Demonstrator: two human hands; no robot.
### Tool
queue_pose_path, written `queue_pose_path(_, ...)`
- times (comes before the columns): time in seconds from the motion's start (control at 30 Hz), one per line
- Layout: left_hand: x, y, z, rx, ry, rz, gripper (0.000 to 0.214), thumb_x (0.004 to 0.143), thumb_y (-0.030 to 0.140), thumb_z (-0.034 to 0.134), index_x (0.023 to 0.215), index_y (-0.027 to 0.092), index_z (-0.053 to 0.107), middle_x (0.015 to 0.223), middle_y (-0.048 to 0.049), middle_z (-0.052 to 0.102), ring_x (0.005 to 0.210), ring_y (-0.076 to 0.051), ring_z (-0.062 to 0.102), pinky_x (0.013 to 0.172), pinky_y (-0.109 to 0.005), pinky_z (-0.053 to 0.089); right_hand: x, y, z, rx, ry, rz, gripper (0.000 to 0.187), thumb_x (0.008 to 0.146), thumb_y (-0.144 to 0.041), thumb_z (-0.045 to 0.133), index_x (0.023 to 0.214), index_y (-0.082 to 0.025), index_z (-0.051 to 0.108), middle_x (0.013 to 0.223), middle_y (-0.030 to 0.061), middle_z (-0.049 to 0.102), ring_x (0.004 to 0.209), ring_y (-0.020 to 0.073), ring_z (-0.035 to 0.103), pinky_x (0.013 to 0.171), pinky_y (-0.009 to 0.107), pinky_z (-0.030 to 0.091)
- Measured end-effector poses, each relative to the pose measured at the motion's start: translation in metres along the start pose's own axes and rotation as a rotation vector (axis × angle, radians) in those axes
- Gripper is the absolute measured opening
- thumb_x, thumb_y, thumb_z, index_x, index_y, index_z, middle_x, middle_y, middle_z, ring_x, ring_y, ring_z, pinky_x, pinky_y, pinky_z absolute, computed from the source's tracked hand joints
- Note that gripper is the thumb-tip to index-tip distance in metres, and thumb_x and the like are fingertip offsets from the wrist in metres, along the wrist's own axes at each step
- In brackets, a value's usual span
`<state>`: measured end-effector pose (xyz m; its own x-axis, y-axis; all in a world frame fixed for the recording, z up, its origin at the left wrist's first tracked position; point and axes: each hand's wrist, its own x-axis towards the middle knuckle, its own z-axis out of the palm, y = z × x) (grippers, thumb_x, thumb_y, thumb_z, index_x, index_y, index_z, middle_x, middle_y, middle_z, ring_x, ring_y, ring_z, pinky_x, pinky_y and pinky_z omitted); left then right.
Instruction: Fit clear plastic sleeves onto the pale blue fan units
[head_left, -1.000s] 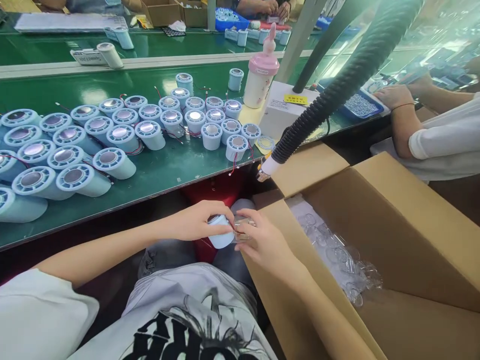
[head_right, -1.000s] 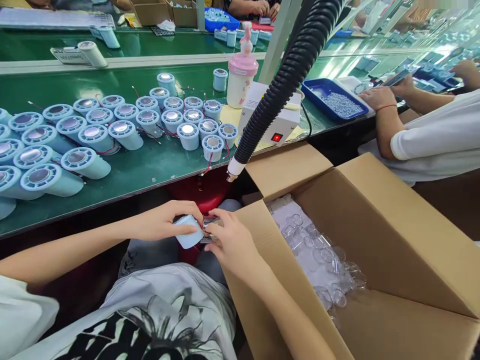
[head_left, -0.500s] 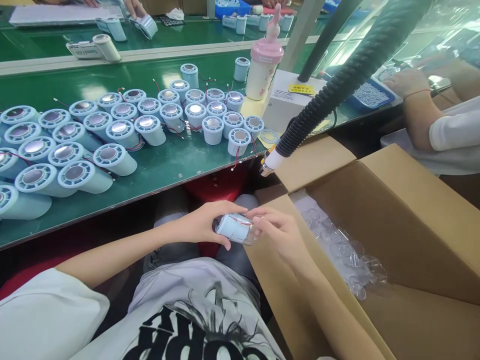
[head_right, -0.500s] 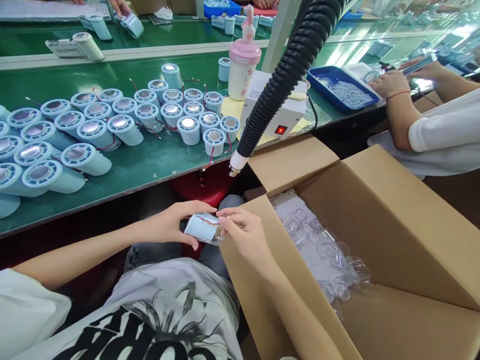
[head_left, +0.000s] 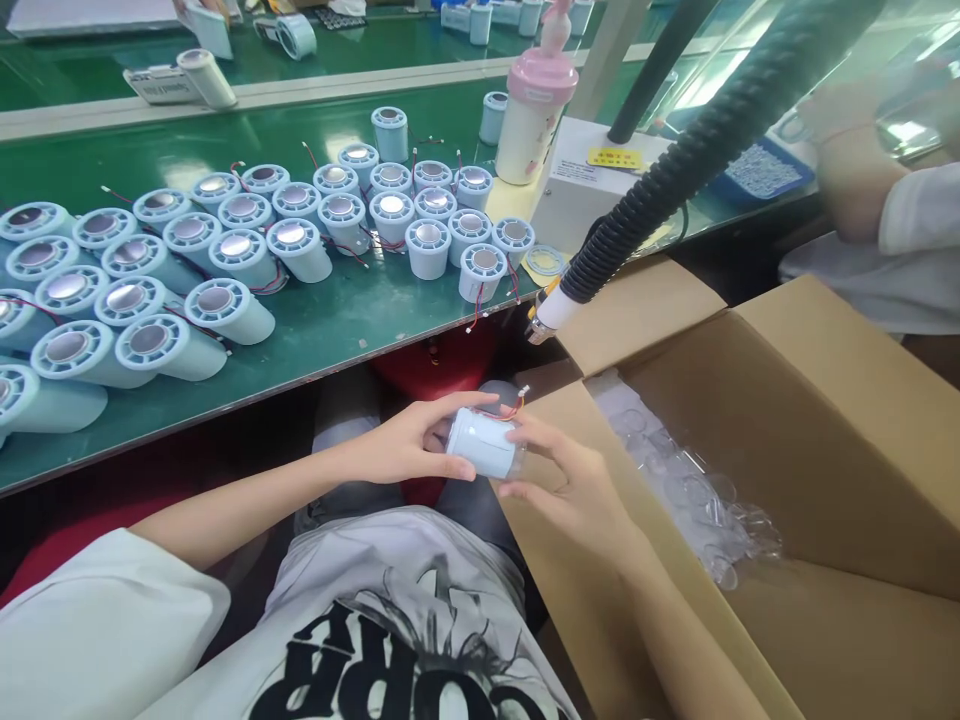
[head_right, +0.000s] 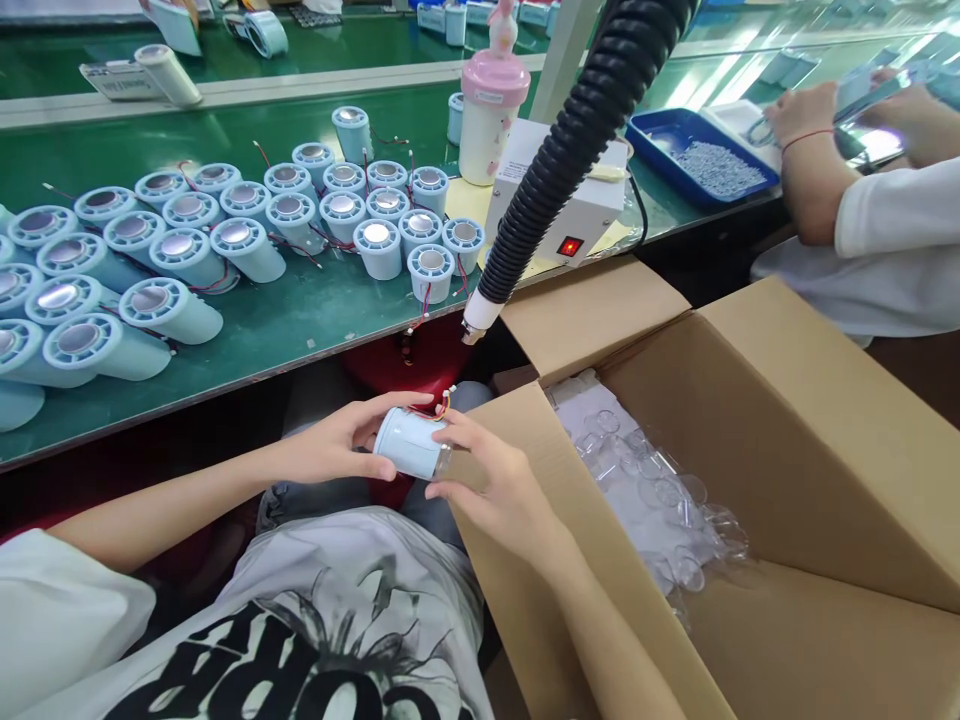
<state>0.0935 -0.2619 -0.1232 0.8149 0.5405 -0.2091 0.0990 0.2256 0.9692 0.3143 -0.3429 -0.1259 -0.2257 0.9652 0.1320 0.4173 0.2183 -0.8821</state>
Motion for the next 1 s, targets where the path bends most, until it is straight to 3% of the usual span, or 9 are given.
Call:
queue_pose_path(0.17, -0.003, 0.007, -0.003, 0.110, -0.044, 0.103, 0.076, 0.071, 0.023, 0.076, 0.139, 0.028, 0.042, 0.142, -0.0106, 0.047, 0.120, -0.023, 0.055, 0.098, -0.033, 0.047, 0.001, -0.003, -0.002, 0.164, -0.035, 0.077, 0.042, 0.076, -0.030, 0.074, 0.112, -0.024, 0.054, 0.120, 0.0079, 0.064, 0.108, 0.0239, 0.064, 0.090, 0.039, 0.056)
queue_pose_path(0.47, -0.007, 0.006, -0.003, 0.257, -0.028, 0.199, 0.074, 0.070, 0.024, 0.077, 0.137, 0.027, 0.046, 0.139, -0.0118, 0.051, 0.122, -0.026, 0.053, 0.099, -0.035, 0.047, 0.004, -0.012, -0.002, 0.391, -0.080, 0.237, 0.040, 0.075, -0.034, 0.074, 0.108, -0.024, 0.054, 0.107, 0.0056, 0.065, 0.095, 0.0203, 0.065, 0.080, 0.035, 0.057)
queue_pose_path(0.63, -0.007, 0.006, -0.004, 0.297, -0.026, 0.219, 0.075, 0.070, 0.025, 0.077, 0.138, 0.026, 0.046, 0.140, -0.0126, 0.049, 0.124, -0.027, 0.052, 0.100, -0.037, 0.046, 0.005, -0.012, 0.001, 0.536, -0.091, 0.347, 0.041, 0.075, -0.039, 0.072, 0.106, -0.023, 0.051, 0.104, 0.0067, 0.065, 0.088, 0.0192, 0.064, 0.071, 0.031, 0.055)
queue_pose_path(1.0, -0.008, 0.005, -0.005, 0.287, -0.046, 0.212, 0.073, 0.072, 0.024, 0.075, 0.138, 0.027, 0.044, 0.143, -0.0117, 0.045, 0.130, -0.027, 0.045, 0.100, -0.037, 0.047, 0.010, -0.011, 0.008, 0.782, -0.056, 0.557, 0.041, 0.074, -0.049, 0.069, 0.096, -0.020, 0.052, 0.077, -0.0004, 0.064, 0.064, 0.0136, 0.063, 0.059, 0.027, 0.055)
